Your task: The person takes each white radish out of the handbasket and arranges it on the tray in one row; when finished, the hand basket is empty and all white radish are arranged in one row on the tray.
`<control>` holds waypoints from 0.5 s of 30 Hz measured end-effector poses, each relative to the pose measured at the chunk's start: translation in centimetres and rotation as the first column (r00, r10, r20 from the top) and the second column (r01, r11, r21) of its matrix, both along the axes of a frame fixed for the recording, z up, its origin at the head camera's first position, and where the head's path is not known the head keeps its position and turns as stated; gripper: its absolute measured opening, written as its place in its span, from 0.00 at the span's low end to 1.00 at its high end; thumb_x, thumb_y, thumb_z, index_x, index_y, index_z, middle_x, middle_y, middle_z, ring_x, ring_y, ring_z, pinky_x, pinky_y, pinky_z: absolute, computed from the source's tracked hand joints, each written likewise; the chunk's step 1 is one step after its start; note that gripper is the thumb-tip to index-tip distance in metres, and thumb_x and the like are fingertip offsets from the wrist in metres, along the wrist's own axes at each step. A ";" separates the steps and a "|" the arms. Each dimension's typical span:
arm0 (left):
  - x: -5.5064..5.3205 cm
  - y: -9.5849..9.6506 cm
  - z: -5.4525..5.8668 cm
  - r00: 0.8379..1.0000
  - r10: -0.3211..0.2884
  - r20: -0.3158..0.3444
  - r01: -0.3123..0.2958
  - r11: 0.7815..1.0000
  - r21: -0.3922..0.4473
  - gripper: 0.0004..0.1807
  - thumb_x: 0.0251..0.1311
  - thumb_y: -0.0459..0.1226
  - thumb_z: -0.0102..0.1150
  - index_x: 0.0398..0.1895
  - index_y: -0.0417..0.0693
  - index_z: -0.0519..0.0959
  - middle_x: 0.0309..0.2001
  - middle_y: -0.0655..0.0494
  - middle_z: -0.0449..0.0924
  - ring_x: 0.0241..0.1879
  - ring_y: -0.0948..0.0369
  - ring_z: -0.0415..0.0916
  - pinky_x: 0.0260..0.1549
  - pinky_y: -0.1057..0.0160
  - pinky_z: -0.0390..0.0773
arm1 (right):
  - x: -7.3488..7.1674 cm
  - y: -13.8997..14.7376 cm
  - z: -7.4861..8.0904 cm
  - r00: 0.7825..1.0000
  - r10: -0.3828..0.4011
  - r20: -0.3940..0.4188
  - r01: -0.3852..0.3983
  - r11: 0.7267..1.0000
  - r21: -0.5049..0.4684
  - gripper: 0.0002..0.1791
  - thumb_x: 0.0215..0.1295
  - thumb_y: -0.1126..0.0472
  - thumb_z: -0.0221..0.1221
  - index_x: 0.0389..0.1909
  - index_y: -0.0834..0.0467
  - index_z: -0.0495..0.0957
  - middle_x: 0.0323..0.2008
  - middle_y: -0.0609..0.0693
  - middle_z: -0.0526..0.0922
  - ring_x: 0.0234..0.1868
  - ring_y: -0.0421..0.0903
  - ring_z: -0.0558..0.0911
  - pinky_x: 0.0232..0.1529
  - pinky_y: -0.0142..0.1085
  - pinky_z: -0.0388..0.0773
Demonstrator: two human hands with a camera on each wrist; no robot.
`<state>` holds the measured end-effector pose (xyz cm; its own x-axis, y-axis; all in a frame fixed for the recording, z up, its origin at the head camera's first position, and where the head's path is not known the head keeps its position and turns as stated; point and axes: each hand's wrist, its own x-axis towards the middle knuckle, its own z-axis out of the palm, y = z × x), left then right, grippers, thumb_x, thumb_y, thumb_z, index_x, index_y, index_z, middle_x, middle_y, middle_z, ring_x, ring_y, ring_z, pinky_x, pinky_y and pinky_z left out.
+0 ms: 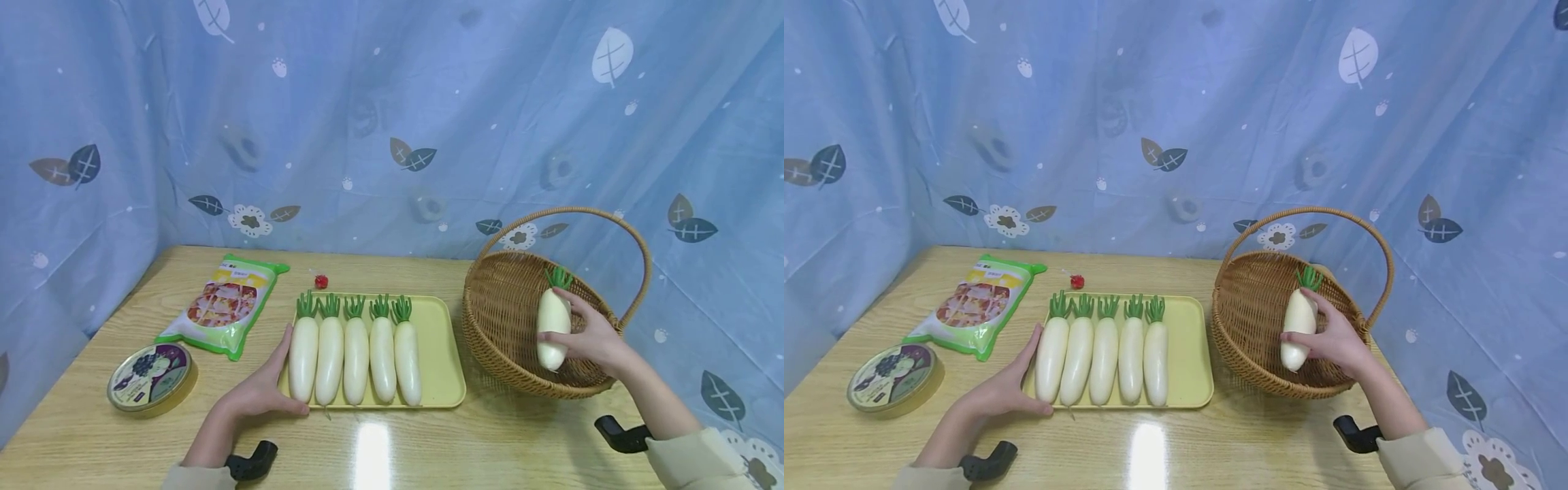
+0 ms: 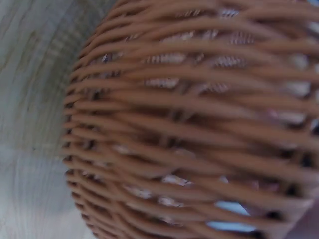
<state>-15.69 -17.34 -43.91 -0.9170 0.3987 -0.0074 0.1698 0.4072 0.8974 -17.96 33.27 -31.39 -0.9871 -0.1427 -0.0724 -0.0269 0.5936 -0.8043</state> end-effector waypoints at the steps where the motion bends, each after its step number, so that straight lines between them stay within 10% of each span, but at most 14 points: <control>1: 0.0 0.0 0.0 1.000 0.000 0.001 0.000 1.000 0.001 0.76 0.28 0.41 0.77 0.69 0.41 0.23 0.69 0.37 0.21 0.67 0.40 0.24 0.60 0.37 0.34 | 0.1 -0.1 0.1 1.000 0.007 -0.004 -0.007 1.000 -0.009 0.51 0.55 0.62 0.63 0.71 0.58 0.39 0.60 0.76 0.46 0.43 0.66 0.75 0.31 0.46 0.80; 15: 0.0 0.0 0.1 1.000 0.000 0.017 0.000 1.000 -0.014 0.76 0.29 0.41 0.77 0.69 0.42 0.23 0.69 0.38 0.20 0.67 0.40 0.24 0.60 0.38 0.34 | 3.1 -3.1 1.1 0.993 0.101 -0.067 -0.110 0.982 -0.152 0.49 0.54 0.68 0.63 0.71 0.52 0.43 0.64 0.69 0.44 0.54 0.77 0.63 0.31 0.47 0.80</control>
